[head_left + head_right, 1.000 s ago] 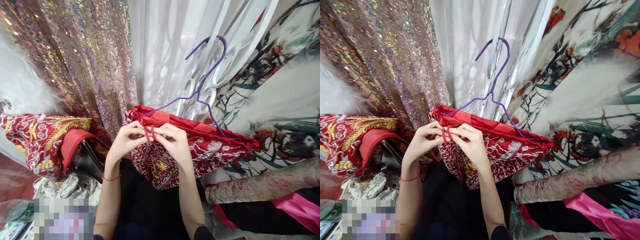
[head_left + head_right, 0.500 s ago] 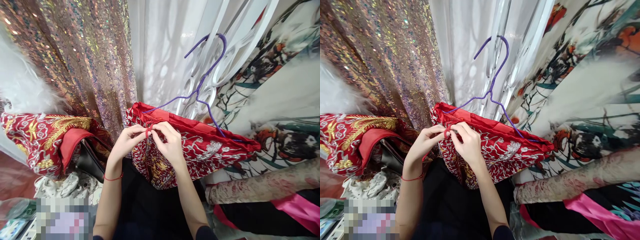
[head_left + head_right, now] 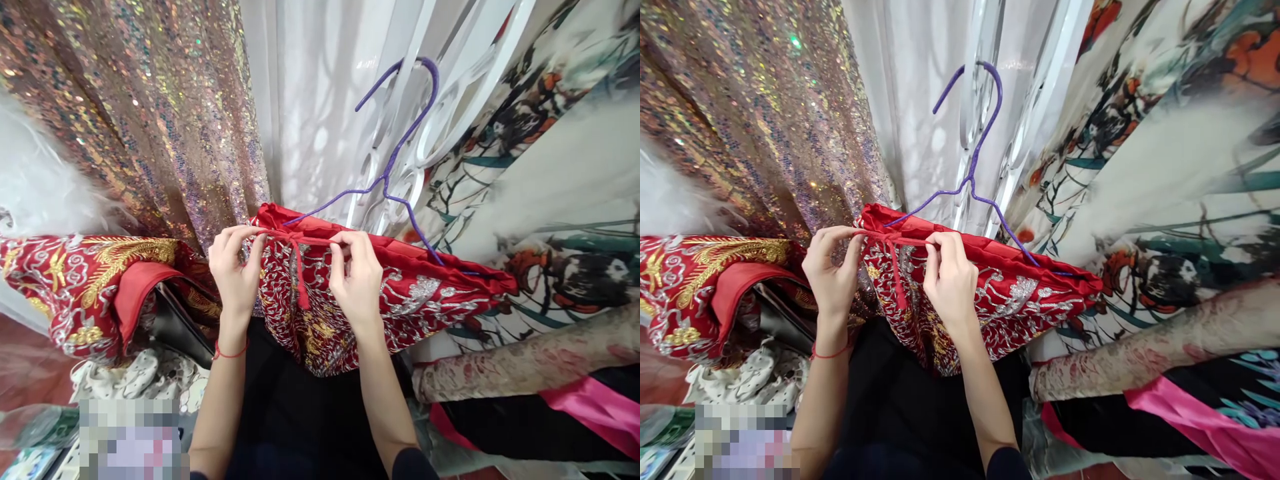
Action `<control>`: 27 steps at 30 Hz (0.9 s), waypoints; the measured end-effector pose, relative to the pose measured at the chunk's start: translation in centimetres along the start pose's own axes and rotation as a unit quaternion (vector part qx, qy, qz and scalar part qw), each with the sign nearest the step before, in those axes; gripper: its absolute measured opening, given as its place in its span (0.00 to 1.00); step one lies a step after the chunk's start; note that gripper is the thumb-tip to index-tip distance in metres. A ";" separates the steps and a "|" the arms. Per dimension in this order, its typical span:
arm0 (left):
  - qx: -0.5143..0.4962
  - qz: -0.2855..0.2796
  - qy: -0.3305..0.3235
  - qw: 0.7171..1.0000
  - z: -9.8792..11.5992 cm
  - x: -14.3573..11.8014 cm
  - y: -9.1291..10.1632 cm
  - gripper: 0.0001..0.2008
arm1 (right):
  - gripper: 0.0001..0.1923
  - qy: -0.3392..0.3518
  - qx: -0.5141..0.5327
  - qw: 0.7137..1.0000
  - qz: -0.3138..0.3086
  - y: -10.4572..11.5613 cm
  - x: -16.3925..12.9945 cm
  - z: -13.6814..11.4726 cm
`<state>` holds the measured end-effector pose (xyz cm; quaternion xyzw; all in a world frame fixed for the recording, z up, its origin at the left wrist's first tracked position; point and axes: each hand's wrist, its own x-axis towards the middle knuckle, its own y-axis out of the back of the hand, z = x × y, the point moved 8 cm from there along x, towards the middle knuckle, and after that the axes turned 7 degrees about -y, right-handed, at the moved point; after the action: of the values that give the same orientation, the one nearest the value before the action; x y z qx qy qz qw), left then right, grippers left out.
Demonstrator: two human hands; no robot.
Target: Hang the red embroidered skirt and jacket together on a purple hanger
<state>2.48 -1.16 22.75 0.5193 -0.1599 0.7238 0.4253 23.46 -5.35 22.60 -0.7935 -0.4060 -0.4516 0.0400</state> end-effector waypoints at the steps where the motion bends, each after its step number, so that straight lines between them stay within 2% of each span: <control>1: 0.030 0.012 -0.017 0.999 0.3 0.1 0.2 0.08 | 0.07 0.006 -0.020 1.000 0.011 0.2 0.0 0.0; 6: 0.102 0.027 -0.050 0.993 0.4 0.1 0.0 0.08 | 0.07 0.037 -0.120 0.990 0.064 1.4 -0.1 0.3; 12: 0.113 -0.004 -0.033 0.993 -1.8 0.1 -0.6 0.08 | 0.09 0.072 -0.180 0.974 0.114 2.2 -0.4 0.6; 14: 0.089 -0.030 -0.044 0.995 -2.4 0.4 -0.8 0.08 | 0.08 0.090 -0.183 0.975 0.093 2.4 -0.5 0.4; 16: 0.039 -0.069 -0.059 0.995 -2.7 0.9 -1.1 0.09 | 0.07 0.111 -0.174 0.978 0.043 3.0 -0.8 0.2; 18: -0.025 -0.103 -0.071 0.992 -2.7 1.6 -1.3 0.14 | 0.07 0.139 -0.161 0.977 0.012 4.7 -1.2 0.0; 21: -0.069 -0.129 -0.083 0.986 -2.6 3.2 -1.8 0.16 | 0.11 0.156 -0.193 0.967 0.053 9.5 -1.8 0.5; 24: -0.069 -0.176 -0.106 0.976 -2.9 4.6 -3.4 0.12 | 0.11 0.102 -0.271 0.953 0.087 14.2 -1.9 3.1; 27: -0.130 -0.260 -0.089 0.953 -4.0 4.9 -5.6 0.13 | 0.07 0.061 -0.281 0.956 0.052 16.9 -1.7 6.6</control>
<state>3.90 6.97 24.27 0.5458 -0.1494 0.5119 0.6464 38.97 -14.84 22.54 -0.7639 -0.2176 -0.5921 -0.1363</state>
